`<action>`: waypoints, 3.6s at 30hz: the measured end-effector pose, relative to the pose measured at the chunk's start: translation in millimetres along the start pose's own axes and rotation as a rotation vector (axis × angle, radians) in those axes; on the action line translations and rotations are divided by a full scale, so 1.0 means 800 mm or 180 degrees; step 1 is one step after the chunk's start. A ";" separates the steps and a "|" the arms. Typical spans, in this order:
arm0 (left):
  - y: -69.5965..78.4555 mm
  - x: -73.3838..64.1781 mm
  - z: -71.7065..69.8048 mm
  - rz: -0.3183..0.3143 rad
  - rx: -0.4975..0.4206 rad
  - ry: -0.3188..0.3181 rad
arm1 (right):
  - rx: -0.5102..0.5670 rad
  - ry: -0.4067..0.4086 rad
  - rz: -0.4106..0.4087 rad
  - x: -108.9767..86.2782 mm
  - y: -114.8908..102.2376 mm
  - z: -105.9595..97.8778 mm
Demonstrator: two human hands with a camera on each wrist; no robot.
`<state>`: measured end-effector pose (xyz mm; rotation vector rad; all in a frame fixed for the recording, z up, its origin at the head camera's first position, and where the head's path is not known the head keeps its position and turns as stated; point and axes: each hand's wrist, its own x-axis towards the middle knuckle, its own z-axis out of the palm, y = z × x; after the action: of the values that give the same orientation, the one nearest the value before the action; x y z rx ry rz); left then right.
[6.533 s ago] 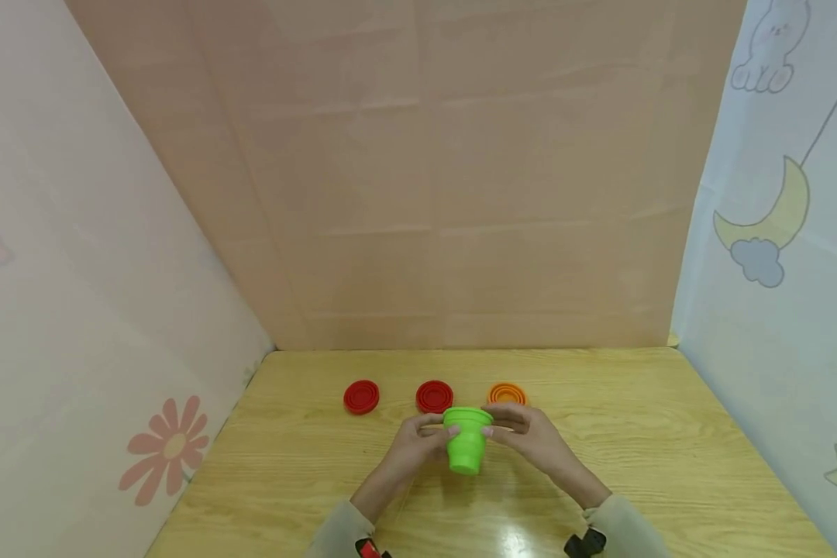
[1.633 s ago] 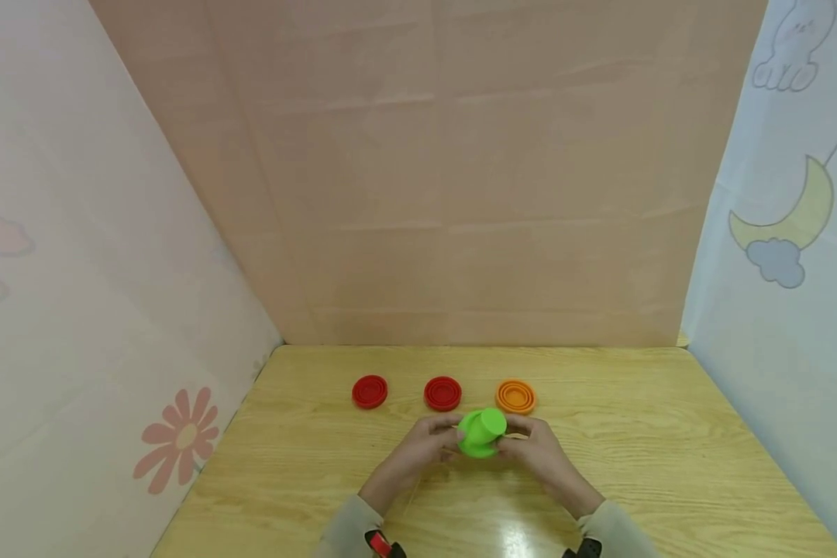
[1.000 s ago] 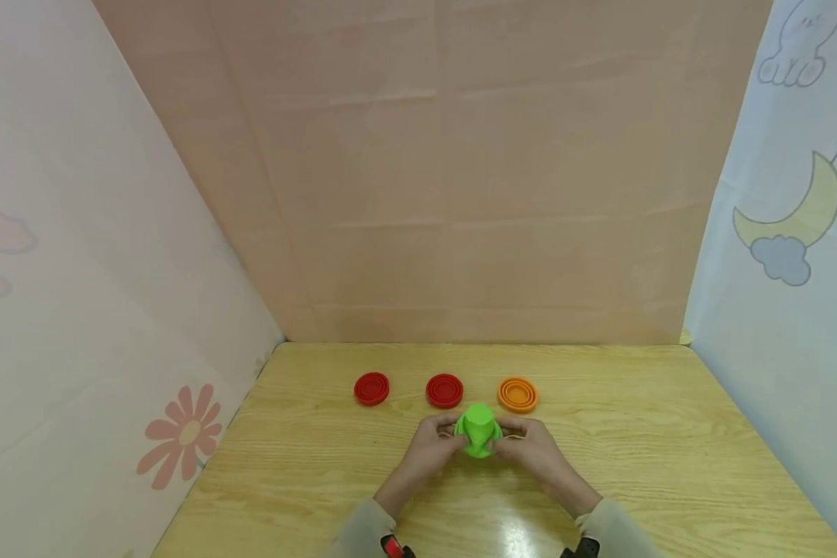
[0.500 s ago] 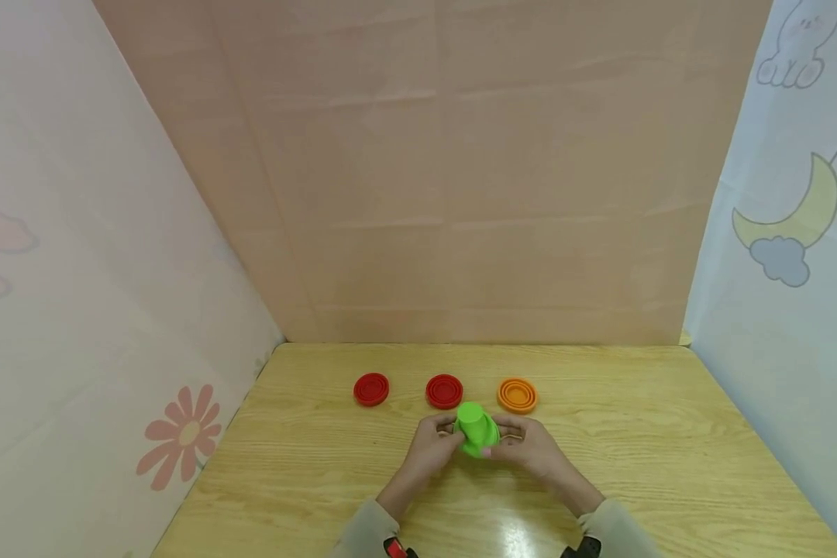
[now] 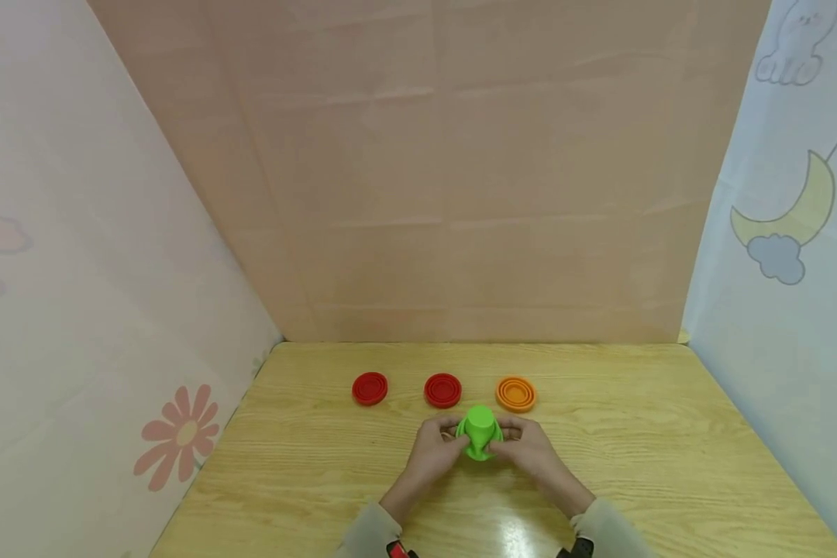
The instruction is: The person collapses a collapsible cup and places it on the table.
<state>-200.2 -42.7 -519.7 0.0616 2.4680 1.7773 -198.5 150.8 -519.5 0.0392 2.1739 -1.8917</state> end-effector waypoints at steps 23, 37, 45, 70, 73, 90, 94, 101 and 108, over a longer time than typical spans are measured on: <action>-0.007 0.006 -0.023 -0.0267 -0.0798 -0.1056 | 0.0150 -0.0093 0.0086 -0.003 -0.008 -0.017; -0.007 0.006 -0.001 -0.0202 -0.0363 -0.0473 | 0.0151 -0.0099 0.0148 -0.002 0.003 -0.017; -0.009 0.006 -0.004 -0.0200 -0.0575 -0.0565 | 0.0213 -0.0180 0.0170 -0.003 0.004 -0.020; -0.018 0.013 -0.030 -0.0651 -0.1429 -0.1178 | 0.1622 -0.1718 0.0151 0.010 0.014 -0.051; -0.019 0.013 -0.033 -0.0673 -0.1437 -0.1208 | 0.1676 -0.1687 0.0227 0.012 0.014 -0.049; -0.020 0.016 -0.037 -0.0889 -0.1921 -0.1291 | 0.1609 -0.1575 0.0319 0.017 0.010 -0.034; -0.020 0.017 -0.036 -0.0926 -0.1901 -0.1214 | 0.1573 -0.1592 0.0309 0.018 0.012 -0.030; -0.019 0.014 -0.035 -0.0982 -0.1591 -0.1308 | 0.1481 -0.1645 0.0325 0.016 0.017 -0.025; -0.018 0.014 -0.032 -0.0966 -0.1536 -0.1372 | 0.1436 -0.1642 0.0450 0.017 0.014 -0.023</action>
<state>-213.7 -70.7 -526.1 0.0263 1.6220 1.9197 -212.7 168.8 -531.2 -0.1847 1.3586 -1.9949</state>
